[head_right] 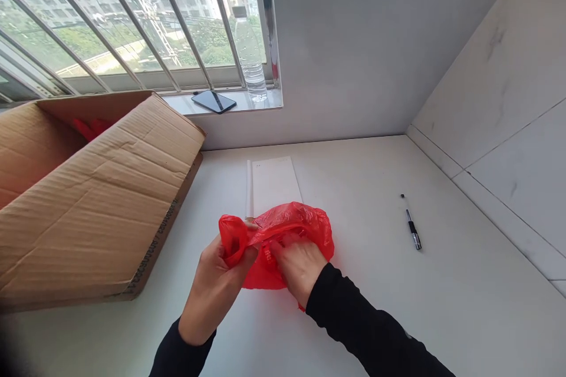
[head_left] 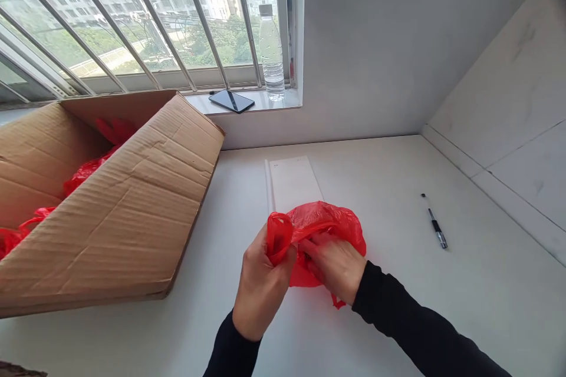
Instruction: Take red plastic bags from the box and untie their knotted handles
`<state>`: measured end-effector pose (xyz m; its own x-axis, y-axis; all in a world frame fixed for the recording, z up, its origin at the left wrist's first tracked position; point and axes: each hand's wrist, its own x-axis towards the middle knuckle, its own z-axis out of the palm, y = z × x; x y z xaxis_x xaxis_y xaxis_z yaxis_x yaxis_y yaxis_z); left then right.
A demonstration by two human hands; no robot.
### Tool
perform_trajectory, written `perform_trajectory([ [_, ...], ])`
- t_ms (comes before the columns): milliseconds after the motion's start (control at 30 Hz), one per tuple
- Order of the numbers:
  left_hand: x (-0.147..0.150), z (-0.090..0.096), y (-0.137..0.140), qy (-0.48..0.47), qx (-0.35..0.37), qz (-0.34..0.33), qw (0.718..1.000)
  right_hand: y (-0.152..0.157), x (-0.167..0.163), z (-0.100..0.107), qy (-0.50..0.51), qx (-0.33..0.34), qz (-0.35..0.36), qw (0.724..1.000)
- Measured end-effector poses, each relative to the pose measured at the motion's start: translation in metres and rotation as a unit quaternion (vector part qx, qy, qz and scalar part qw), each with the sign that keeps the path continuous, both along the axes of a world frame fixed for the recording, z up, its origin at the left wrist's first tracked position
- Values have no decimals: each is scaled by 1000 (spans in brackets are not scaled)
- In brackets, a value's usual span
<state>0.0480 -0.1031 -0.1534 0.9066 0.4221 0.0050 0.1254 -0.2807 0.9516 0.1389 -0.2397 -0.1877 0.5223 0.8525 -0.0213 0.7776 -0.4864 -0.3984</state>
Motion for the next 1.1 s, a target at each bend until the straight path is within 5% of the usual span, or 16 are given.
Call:
perform_trajectory([
  [300,-7,3,0,11,9,-4,1000,-2,-7,-4,-23,-31,62,997],
  [533,-6,2,-4,3,19,1,1000,-11,-8,-8,-51,-121,16,991],
  [800,-5,7,-10,-19,-5,-17,1000,-26,-3,5,-60,-150,-24,987],
  [1000,-10,16,-5,-51,24,-69,996,-59,0,29,-22,-13,51,998],
  [1100,-10,19,-1,-64,-3,-78,995,-74,1,34,-40,0,54,998],
])
